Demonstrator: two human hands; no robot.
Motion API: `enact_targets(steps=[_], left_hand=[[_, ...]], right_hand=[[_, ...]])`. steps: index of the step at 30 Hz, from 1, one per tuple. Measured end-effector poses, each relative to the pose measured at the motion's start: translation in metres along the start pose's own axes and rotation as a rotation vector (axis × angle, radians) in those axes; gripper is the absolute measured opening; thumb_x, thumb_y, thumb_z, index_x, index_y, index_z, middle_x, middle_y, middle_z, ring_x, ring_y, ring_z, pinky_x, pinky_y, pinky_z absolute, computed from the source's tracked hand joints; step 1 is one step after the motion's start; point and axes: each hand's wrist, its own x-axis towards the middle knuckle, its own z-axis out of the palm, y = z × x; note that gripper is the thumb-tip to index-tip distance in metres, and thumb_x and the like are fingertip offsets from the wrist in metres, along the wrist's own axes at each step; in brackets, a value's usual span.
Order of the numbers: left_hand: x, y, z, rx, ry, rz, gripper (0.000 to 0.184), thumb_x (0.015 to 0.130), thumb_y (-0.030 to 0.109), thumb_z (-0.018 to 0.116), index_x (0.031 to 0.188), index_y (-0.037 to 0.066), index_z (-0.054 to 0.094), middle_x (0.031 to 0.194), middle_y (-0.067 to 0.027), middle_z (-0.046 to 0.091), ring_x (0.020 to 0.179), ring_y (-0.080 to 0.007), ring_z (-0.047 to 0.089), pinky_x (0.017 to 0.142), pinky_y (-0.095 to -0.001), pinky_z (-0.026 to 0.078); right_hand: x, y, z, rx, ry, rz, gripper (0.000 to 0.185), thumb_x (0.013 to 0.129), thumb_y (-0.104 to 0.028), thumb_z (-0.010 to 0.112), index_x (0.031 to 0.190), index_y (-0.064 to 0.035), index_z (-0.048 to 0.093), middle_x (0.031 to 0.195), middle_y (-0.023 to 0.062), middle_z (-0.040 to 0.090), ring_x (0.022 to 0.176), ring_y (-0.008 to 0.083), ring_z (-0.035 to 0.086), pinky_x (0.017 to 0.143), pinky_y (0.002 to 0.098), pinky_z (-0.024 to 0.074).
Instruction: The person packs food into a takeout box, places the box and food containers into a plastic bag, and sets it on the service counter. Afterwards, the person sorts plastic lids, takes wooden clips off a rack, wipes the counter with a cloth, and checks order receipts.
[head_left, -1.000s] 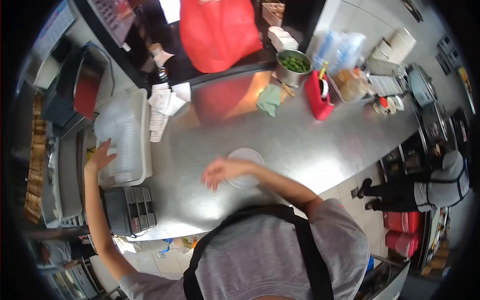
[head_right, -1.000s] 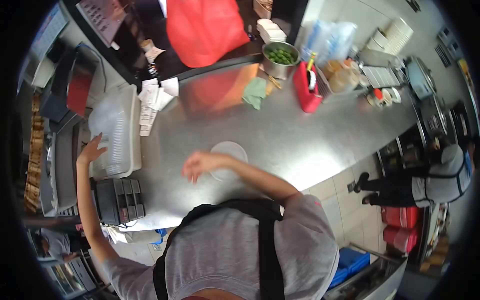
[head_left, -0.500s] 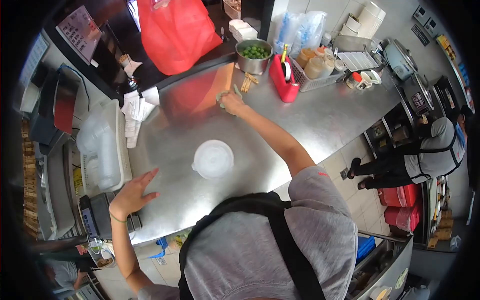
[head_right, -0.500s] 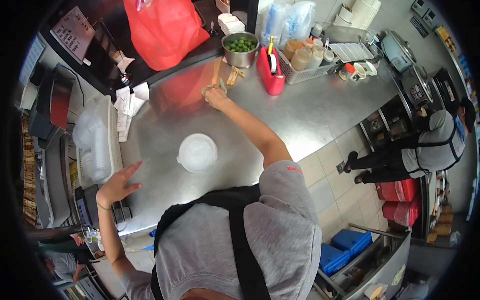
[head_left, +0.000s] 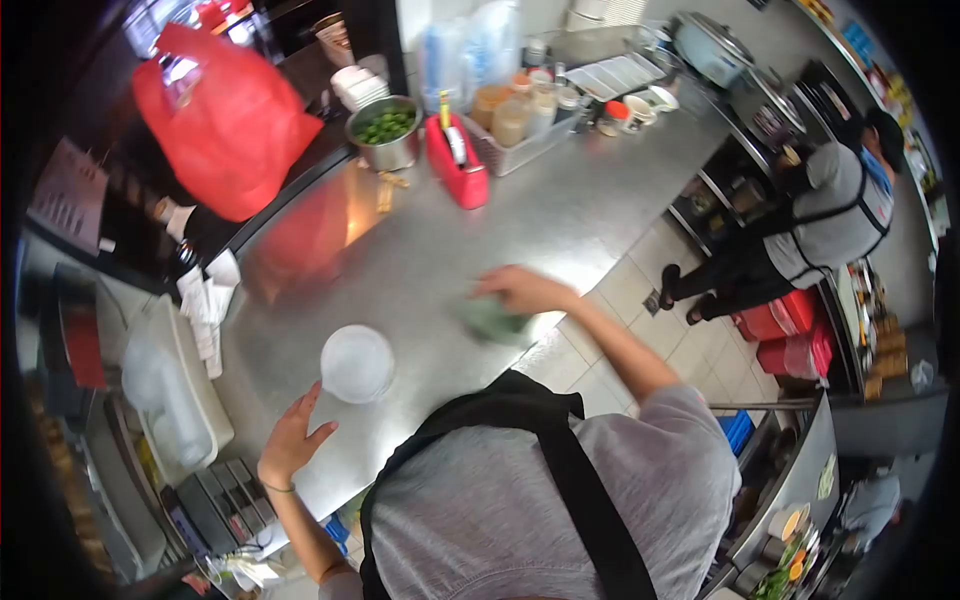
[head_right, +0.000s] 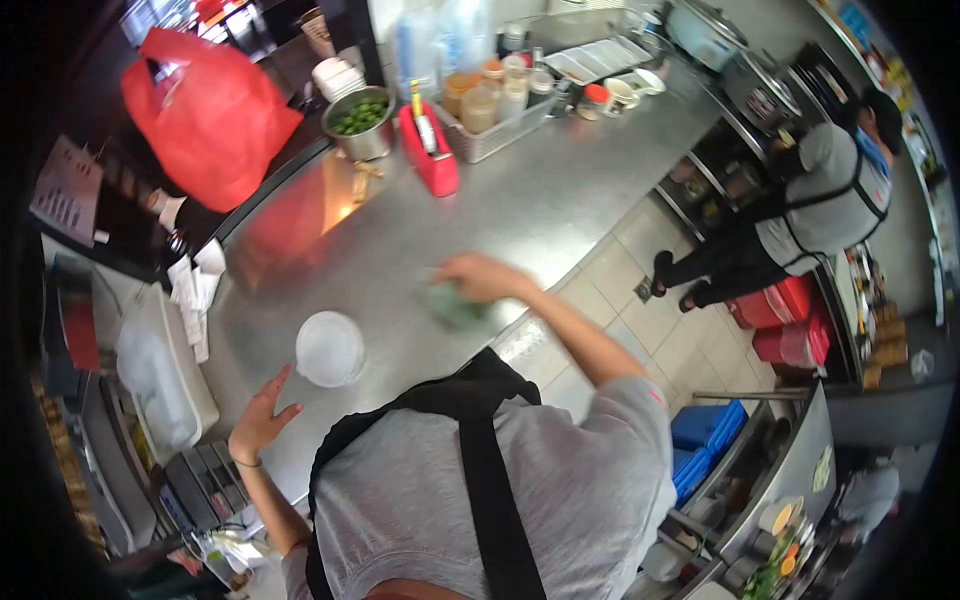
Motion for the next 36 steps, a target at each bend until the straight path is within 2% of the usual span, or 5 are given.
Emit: enact_targets(steps=[6,13,18,27,36], left_hand=[[0.108,0.075,0.033,0.12,0.055,0.298,0.066,0.08,0.025,0.063,0.135,0.004,0.034,0.125,-0.022,0.048,0.112,-0.0363,0.048,0.094,-0.0409,0.039],[0.114,0.097,0.047,0.07,-0.001,0.252,0.066,0.079,0.026,0.064,0.134,0.003,0.035,0.126,-0.0215,0.048,0.112,-0.0362,0.048,0.093,-0.0412,0.04],[0.083,0.059,0.095,0.171,0.165,-0.3,0.075,0.077,0.031,0.066,0.139,0.012,0.028,0.142,-0.0188,0.026,0.123,-0.0436,0.034,0.093,-0.0509,0.039],[0.111,0.004,0.169,0.228,0.692,-0.347,0.09,0.064,0.056,0.07,0.139,0.024,0.033,0.146,-0.0232,0.013,0.13,-0.05,0.015,0.101,-0.0586,0.021],[0.217,0.057,0.152,0.336,0.695,-0.209,0.082,0.065,0.056,0.068,0.136,0.028,0.039,0.147,-0.0198,0.015,0.129,-0.0509,0.014,0.099,-0.0645,0.017]], right_hand=[[0.113,0.049,0.142,-0.53,0.549,-0.401,0.038,0.075,-0.01,0.053,0.112,-0.0083,0.057,0.117,0.0161,0.055,0.109,0.0323,0.052,0.09,0.0479,0.0403],[-0.066,0.252,0.023,-0.988,1.127,0.426,0.017,0.077,-0.005,0.047,0.088,-0.0014,0.06,0.098,0.0202,0.058,0.088,0.0325,0.056,0.079,0.0431,0.0435],[-0.195,0.167,-0.056,-0.678,0.614,1.315,0.015,0.077,-0.006,0.052,0.086,-0.0015,0.063,0.088,0.0182,0.064,0.081,0.0303,0.062,0.073,0.0408,0.0483],[0.031,0.219,-0.002,-0.441,0.497,0.52,0.067,0.088,-0.031,0.046,0.145,-0.0182,0.011,0.15,0.0084,0.012,0.136,0.0362,0.013,0.101,0.064,0.0158],[0.186,0.094,-0.027,-0.166,0.585,0.043,0.02,0.081,-0.016,0.056,0.071,0.0001,0.061,0.074,0.0228,0.061,0.07,0.0372,0.062,0.063,0.0468,0.0479]])
